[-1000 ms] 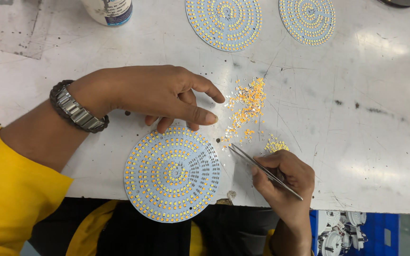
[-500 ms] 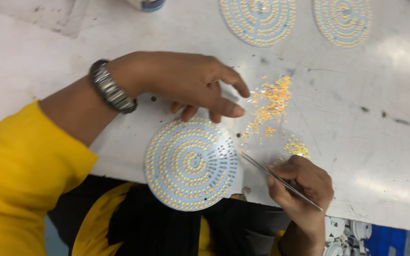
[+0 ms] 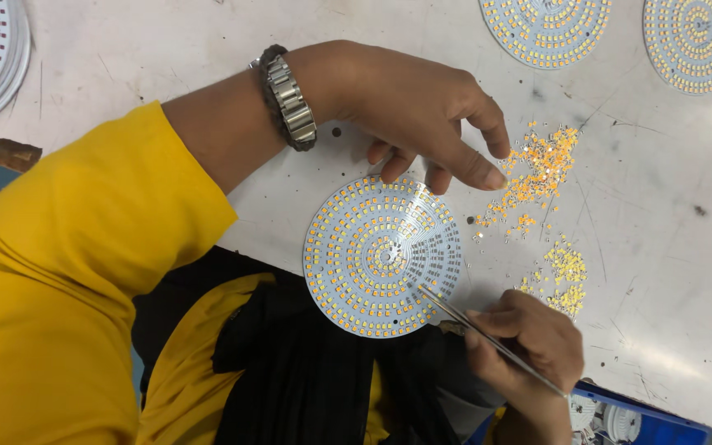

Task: The person uses tweezers to pick small yellow LED components from a pile on the table and places them one by one into empty slots on a circular LED board. The left hand stabilizes the board while the right hand performs the placement. The process continues across the visible duration.

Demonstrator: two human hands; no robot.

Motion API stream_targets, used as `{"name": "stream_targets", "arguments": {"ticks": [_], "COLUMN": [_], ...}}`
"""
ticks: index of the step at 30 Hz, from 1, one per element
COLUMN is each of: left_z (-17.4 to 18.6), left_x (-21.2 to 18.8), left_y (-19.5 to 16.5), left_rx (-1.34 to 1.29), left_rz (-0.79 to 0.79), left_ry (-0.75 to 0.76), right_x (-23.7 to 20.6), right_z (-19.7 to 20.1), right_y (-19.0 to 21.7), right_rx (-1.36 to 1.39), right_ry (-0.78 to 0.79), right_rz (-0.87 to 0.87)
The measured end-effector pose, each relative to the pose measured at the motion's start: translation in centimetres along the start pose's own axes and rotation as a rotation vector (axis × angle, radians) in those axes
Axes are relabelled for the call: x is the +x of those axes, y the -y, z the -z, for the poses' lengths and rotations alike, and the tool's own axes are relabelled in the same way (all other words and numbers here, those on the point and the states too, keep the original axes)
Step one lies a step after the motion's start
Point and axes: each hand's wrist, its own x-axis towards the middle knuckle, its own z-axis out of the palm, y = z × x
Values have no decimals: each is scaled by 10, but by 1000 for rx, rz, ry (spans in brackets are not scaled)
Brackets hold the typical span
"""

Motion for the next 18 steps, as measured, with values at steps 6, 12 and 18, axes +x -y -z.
{"name": "stream_targets", "arguments": {"ticks": [6,12,18], "left_z": [-1,-1,0], "left_x": [-2,-1,1], "left_y": [-4,-3,-3], "left_rx": [22,12,-7], "left_rz": [18,-7,52], "left_ry": [-36,-24,-10], "right_x": [-13,-11,-9], "right_z": [-11,-14,-12], "right_y": [8,9,9], "right_rx": [-102,-83,-86], "right_ry": [3,-2,22], "right_rz": [-64,-21,22]}}
